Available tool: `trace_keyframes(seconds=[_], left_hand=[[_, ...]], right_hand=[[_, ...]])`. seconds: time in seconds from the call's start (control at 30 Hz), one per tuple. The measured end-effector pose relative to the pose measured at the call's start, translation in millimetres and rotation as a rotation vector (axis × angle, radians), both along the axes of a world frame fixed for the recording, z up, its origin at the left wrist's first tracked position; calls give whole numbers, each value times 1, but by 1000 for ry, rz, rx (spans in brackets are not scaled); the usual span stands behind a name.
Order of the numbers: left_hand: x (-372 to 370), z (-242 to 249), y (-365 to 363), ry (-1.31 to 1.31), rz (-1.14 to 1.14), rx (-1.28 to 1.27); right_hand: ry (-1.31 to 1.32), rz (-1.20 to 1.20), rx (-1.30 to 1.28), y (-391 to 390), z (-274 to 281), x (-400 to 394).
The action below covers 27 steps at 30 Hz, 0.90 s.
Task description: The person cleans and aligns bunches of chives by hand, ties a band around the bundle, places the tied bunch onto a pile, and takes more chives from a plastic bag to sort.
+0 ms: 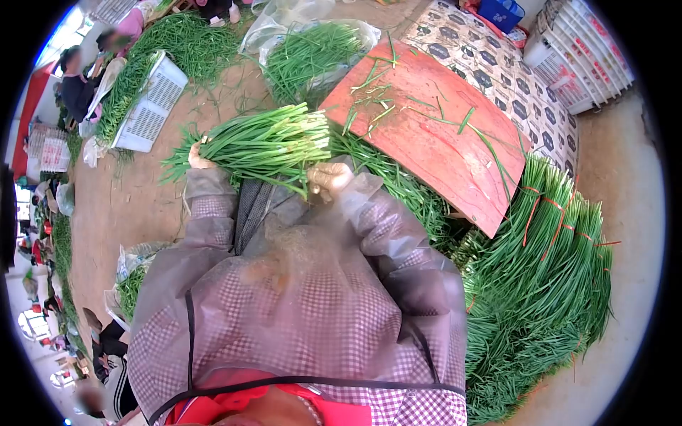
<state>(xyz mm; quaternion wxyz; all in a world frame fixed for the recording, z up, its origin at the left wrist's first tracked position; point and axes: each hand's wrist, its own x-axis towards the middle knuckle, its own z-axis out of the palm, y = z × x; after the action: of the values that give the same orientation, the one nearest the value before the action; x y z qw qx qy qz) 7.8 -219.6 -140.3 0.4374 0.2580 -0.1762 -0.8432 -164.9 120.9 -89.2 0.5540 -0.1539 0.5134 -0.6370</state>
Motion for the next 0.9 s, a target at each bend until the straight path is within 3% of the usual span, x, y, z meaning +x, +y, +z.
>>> trace_keyframes(seconds=[0.03, 0.13, 0.27, 0.33, 0.4, 0.47, 0.53, 0.6, 0.63, 0.7, 0.9], left_hand=[[-17, 42, 35, -119, 85, 70], [-21, 36, 26, -121, 90, 52], [-27, 68, 55, -205, 104, 70], [-26, 72, 57, -251, 108, 33], [-27, 79, 60, -258, 116, 44], [-32, 88, 69, -270, 115, 56], [-38, 97, 79, -267, 91, 101], [-35, 68, 52, -214, 82, 89], [-35, 61, 45, -164, 75, 80], [-33, 55, 40, -172, 73, 65], [-39, 75, 62, -232, 57, 106]], right_hand=[[89, 14, 4, 4, -1, -5], [189, 27, 71, 14, 4, -11], [213, -124, 146, 26, -4, -25], [179, -309, 101, 36, -6, -37], [164, -231, 149, 42, 11, -41], [248, -96, 38, 29, 24, -26], [160, 50, -102, 8, 17, -13], [87, -106, -68, -13, -1, 3], [89, -104, -72, -11, 9, 6], [-147, -7, -207, -3, 28, 11], [22, -52, 5, 10, 38, 9]])
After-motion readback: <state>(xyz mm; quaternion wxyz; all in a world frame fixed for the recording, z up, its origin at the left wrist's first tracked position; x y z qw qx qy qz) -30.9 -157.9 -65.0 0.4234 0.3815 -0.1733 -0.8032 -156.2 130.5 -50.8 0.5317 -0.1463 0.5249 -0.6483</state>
